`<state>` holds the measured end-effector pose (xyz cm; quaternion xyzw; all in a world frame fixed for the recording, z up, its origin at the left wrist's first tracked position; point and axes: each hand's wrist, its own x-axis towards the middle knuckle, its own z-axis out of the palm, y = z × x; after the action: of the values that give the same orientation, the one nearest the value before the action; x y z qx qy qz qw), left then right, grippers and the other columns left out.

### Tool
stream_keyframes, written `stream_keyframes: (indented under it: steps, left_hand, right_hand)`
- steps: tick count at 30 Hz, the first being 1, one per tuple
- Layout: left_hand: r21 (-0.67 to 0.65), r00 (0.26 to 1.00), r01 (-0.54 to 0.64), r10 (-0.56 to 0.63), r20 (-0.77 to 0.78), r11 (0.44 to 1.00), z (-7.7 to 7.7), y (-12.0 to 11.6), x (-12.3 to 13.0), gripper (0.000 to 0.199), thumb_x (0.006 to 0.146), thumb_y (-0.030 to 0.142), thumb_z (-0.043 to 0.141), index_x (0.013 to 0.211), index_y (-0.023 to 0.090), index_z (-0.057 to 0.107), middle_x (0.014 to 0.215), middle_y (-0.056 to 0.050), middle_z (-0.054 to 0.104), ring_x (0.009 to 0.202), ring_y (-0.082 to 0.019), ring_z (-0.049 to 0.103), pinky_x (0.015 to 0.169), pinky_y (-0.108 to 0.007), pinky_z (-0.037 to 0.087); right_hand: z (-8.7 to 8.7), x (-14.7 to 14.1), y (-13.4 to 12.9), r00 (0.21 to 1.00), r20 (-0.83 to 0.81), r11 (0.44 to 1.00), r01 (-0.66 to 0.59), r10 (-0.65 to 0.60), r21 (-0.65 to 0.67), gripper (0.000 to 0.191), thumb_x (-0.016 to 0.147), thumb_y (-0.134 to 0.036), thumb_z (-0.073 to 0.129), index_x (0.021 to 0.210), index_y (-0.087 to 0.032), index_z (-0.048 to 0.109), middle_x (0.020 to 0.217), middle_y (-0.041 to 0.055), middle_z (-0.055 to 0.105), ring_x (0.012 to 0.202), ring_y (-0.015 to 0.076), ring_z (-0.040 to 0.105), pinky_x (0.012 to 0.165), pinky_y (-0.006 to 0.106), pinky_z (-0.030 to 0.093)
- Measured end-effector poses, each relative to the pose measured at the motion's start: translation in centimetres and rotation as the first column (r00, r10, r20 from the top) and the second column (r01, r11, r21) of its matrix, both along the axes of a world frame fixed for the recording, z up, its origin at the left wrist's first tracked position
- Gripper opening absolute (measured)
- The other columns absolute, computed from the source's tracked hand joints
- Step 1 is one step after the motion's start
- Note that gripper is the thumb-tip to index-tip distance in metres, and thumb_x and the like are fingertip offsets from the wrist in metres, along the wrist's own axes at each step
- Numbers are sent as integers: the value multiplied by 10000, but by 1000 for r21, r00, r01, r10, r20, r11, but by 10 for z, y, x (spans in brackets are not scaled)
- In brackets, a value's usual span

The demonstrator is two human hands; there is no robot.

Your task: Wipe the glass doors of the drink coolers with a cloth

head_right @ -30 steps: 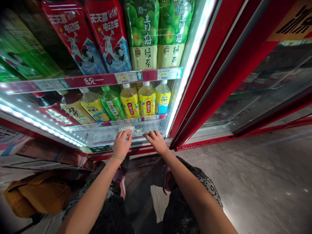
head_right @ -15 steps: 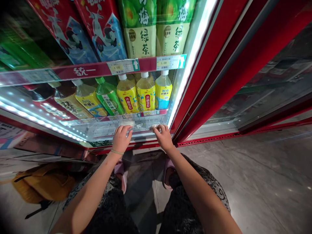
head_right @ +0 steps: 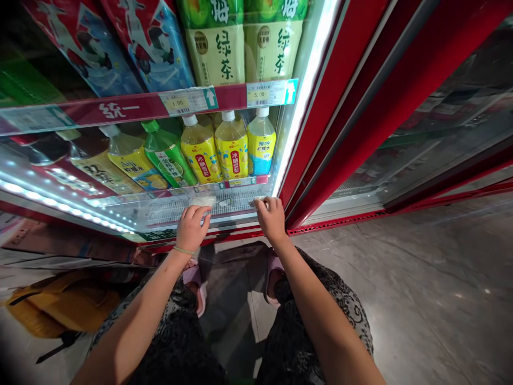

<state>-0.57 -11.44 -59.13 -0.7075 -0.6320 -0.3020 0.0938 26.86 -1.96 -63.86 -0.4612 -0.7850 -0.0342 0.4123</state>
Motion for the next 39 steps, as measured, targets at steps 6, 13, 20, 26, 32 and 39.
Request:
stream_keyframes:
  steps: [6, 13, 20, 26, 32, 39]
  left_hand:
    - [-33, 1000, 22, -22, -15, 999, 1, -5, -3, 250, 1013, 225, 499, 1172, 219, 691, 1101, -104, 693, 1065, -263, 643, 966, -409, 541]
    - [-34, 1000, 19, -19, 7, 999, 0, -8, -13, 251, 1020, 228, 488, 1174, 217, 686, 1117, -98, 712, 1076, -255, 655, 982, -407, 536]
    - [-30, 999, -10, 11, 35, 999, 0, -11, -20, 250, 1020, 240, 495, 1180, 219, 686, 1098, -97, 718, 1065, -258, 658, 977, -408, 536]
    - [-27, 1000, -11, 12, 25, 1000, 2, -11, -19, 237, 1022, 233, 496, 1168, 212, 681, 1083, -86, 726, 1041, -255, 658, 953, -400, 539]
    - [-56, 999, -24, 26, 39, 998, 3, -13, -21, 248, 1033, 265, 482, 1186, 228, 675, 1090, -86, 731, 1041, -258, 667, 932, -405, 550]
    - [-49, 998, -53, 55, 36, 997, 2, -17, -30, 242, 1027, 252, 484, 1171, 228, 678, 1083, -87, 730, 1050, -265, 667, 937, -408, 551]
  right_hand:
    - [-11, 12, 3, 996, 43, 997, 74, -73, -11, 204, 865, -93, 580, 926, -243, 705, 1017, 64, 502, 964, 226, 441, 895, 374, 452]
    - [-21, 8, 4, 974, -150, 985, 166, -170, -40, 242, 859, -142, 555, 1060, -224, 661, 1153, 88, 447, 1112, 258, 436, 928, 408, 463]
    - [-27, -8, -9, 999, -53, 996, -16, 11, -92, 276, 863, -92, 541, 1013, -260, 700, 1049, 49, 515, 993, 214, 479, 875, 341, 466]
    - [-18, -22, -13, 979, -179, 995, 97, -99, -21, 271, 883, -93, 495, 1051, -192, 683, 1061, 86, 481, 1043, 242, 464, 866, 367, 470]
    - [-8, -47, -19, 990, -50, 990, -137, 135, -34, 323, 933, -129, 533, 1146, -307, 698, 1062, 42, 570, 1001, 201, 519, 884, 329, 469]
    - [-4, -74, -23, 999, 10, 993, -38, 37, 114, 283, 954, -108, 507, 1089, -265, 699, 977, 47, 524, 905, 192, 480, 812, 326, 476]
